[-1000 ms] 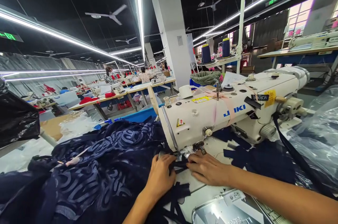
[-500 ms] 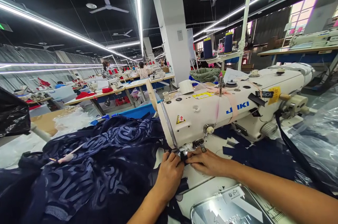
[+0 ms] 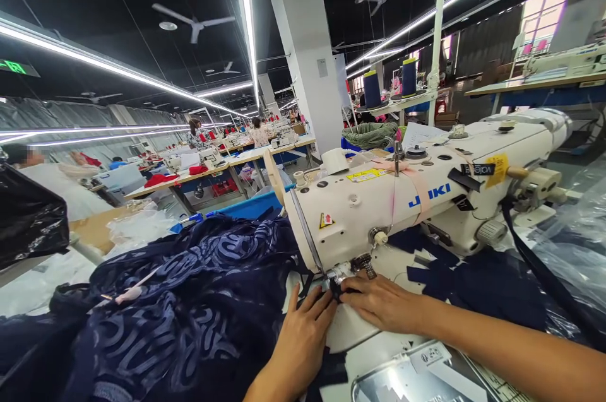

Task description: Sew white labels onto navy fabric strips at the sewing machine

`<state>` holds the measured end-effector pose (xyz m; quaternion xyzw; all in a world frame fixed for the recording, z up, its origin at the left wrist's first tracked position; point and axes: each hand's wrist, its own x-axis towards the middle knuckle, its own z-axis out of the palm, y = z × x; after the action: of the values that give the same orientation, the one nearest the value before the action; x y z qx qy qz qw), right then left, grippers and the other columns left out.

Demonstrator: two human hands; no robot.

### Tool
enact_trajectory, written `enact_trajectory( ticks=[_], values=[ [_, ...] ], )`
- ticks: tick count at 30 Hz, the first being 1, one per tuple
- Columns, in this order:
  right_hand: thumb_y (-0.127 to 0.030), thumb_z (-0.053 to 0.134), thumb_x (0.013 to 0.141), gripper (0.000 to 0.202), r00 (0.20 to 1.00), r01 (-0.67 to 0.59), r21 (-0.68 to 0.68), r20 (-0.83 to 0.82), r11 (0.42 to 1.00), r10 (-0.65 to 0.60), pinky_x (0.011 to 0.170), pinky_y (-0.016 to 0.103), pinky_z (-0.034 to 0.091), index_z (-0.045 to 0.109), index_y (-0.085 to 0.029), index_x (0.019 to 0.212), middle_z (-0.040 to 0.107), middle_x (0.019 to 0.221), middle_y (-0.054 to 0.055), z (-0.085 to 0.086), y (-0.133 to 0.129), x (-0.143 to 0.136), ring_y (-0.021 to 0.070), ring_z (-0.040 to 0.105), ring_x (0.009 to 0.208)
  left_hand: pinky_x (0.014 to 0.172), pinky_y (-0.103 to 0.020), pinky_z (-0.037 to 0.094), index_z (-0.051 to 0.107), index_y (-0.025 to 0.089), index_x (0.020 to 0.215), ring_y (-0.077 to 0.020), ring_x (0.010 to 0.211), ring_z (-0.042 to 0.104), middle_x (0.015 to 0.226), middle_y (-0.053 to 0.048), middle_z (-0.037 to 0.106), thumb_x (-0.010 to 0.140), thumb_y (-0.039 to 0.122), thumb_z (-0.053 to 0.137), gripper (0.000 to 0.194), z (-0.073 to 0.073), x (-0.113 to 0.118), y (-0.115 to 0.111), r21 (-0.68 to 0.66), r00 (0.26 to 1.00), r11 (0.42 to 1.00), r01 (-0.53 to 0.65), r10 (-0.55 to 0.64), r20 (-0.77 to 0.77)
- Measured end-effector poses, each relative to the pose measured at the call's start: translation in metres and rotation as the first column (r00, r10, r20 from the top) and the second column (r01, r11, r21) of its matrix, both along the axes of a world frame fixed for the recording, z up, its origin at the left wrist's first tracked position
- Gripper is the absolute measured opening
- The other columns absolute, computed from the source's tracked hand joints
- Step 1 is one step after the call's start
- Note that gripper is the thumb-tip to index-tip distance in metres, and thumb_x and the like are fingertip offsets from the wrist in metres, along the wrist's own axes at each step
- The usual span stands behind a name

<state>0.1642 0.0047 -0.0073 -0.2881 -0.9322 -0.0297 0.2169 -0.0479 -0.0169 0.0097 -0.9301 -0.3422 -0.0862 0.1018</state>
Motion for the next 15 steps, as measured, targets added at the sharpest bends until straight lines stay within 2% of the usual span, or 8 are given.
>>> enact_trajectory(
  ticks=[5, 8, 15],
  values=[
    [-0.009, 0.039, 0.082, 0.024, 1.0, 0.003, 0.021, 0.009, 1.0, -0.003, 0.078, 0.033, 0.043, 0.057, -0.015, 0.098, 0.058, 0.099, 0.01, -0.001, 0.002, 0.0, 0.0194, 0.056, 0.085, 0.098, -0.057, 0.025, 0.051, 0.021, 0.115, -0.0238, 0.114, 0.045, 0.117, -0.007, 0.057, 0.067, 0.001, 0.039, 0.053, -0.011, -0.002, 0.006, 0.077, 1.0, 0.997, 0.005, -0.007, 0.018],
    [-0.011, 0.039, 0.083, 0.024, 1.0, 0.013, 0.02, 0.018, 1.0, -0.013, 0.077, 0.032, 0.044, 0.057, -0.015, 0.098, 0.058, 0.1, 0.01, -0.001, 0.001, -0.001, 0.0192, 0.056, 0.085, 0.099, -0.057, 0.023, 0.05, 0.021, 0.116, -0.0232, 0.114, 0.044, 0.118, -0.007, 0.056, 0.067, 0.001, 0.04, 0.055, -0.016, -0.003, 0.009, 0.062, 1.0, 0.998, 0.007, -0.008, 0.018],
    [-0.016, 0.044, 0.083, 0.024, 0.998, 0.061, 0.003, 0.029, 0.998, -0.061, 0.08, 0.036, 0.044, 0.057, -0.016, 0.102, 0.058, 0.104, 0.01, -0.002, -0.001, -0.004, 0.0216, 0.056, 0.09, 0.096, -0.059, 0.027, 0.049, 0.022, 0.118, -0.025, 0.115, 0.044, 0.121, -0.006, 0.053, 0.063, -0.001, 0.041, 0.06, -0.015, -0.002, 0.01, 0.02, 0.999, 0.998, -0.053, 0.053, -0.006]
  ],
)
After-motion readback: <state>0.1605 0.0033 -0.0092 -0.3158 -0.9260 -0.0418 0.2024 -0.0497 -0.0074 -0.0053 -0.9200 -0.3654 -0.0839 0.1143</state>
